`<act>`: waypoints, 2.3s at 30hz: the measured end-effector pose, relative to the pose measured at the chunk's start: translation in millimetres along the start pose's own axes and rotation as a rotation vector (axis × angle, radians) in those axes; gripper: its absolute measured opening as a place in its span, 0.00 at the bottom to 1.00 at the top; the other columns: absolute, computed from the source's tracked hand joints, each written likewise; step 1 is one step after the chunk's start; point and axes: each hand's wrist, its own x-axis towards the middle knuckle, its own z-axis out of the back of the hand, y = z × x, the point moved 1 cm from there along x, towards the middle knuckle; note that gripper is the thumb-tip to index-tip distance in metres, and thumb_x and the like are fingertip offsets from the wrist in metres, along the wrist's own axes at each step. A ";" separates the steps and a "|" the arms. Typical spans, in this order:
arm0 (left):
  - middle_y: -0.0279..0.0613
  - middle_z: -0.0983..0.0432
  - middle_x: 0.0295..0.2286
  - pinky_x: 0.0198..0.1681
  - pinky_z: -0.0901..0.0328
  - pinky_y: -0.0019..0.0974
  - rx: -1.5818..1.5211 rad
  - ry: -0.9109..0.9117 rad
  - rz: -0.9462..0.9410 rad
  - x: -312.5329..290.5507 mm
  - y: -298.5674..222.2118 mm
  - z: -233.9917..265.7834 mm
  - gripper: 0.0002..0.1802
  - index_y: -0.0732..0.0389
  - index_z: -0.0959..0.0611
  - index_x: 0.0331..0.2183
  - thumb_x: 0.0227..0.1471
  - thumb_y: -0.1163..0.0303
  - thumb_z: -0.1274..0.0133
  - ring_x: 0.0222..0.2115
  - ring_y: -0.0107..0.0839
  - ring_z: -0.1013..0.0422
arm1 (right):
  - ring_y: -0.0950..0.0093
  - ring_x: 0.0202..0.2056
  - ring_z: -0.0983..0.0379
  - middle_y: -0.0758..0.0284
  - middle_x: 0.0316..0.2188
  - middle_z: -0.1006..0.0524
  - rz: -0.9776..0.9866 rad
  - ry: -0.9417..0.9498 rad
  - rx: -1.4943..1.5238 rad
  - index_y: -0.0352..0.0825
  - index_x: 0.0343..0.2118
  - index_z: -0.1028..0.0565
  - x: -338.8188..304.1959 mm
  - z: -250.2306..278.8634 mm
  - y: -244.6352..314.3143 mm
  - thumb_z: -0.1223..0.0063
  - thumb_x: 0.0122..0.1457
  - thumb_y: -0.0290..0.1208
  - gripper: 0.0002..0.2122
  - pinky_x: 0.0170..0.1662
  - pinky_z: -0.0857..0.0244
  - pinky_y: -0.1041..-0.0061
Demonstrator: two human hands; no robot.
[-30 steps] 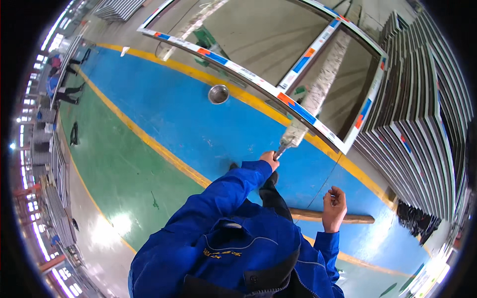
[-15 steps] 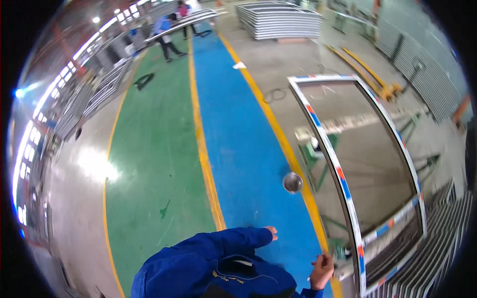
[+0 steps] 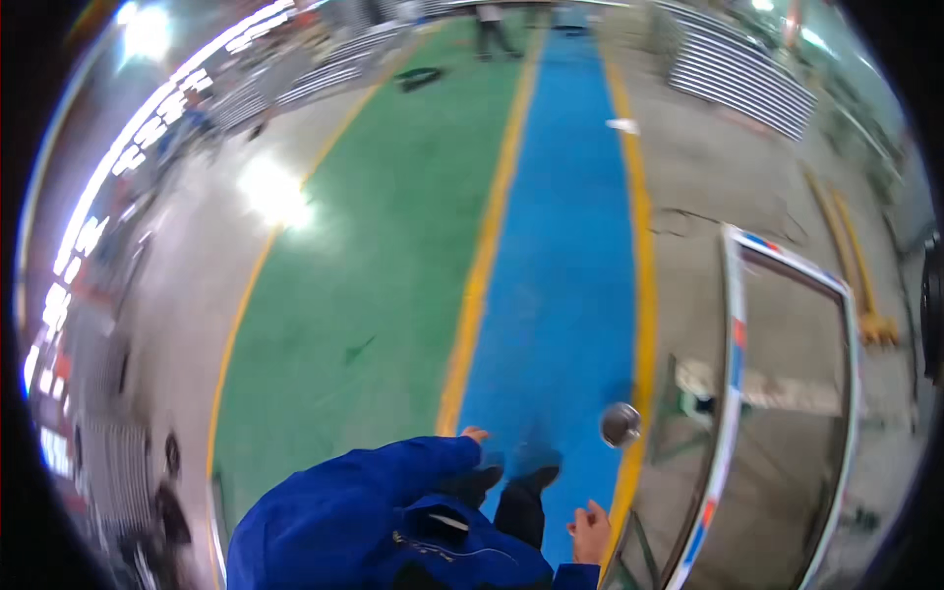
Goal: Apply sealant to the perimeter of a window frame using a manual caulking gun and inspect the frame.
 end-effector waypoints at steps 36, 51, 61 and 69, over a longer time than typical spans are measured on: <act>0.46 0.32 0.48 0.58 0.50 0.54 0.261 0.388 0.061 74.4 -21.2 -31.7 0.21 0.60 0.23 0.44 0.43 0.70 0.46 0.49 0.44 0.35 | 0.77 0.23 0.31 0.68 0.21 0.26 -0.727 -0.357 1.089 0.37 0.31 0.30 563.8 -47.7 -373.8 0.56 0.65 0.38 0.10 0.31 0.35 0.72; 0.45 0.32 0.48 0.56 0.48 0.57 0.288 0.343 0.043 57.6 -9.8 -28.4 0.23 0.60 0.25 0.46 0.44 0.69 0.46 0.50 0.44 0.37 | 0.80 0.20 0.38 0.71 0.19 0.32 -0.650 -0.342 1.024 0.35 0.29 0.31 501.8 -100.7 -254.5 0.50 0.58 0.23 0.03 0.25 0.41 0.77; 0.55 0.22 0.31 0.38 0.34 0.55 -0.207 0.435 0.398 55.3 -73.1 -3.7 0.34 0.57 0.35 0.55 0.49 0.54 0.48 0.33 0.55 0.25 | 0.87 0.18 0.37 0.76 0.21 0.28 -0.617 -0.101 0.777 0.38 0.30 0.28 335.4 -92.4 -86.6 0.49 0.58 0.32 0.05 0.17 0.45 0.86; 0.61 0.22 0.31 0.34 0.31 0.45 -0.687 -0.058 0.346 90.0 -168.9 67.1 0.57 0.67 0.52 0.62 0.46 0.42 0.45 0.32 0.51 0.24 | 0.87 0.15 0.39 0.79 0.18 0.31 -0.565 0.110 0.511 0.40 0.27 0.29 195.0 -125.4 86.8 0.50 0.59 0.36 0.07 0.17 0.44 0.84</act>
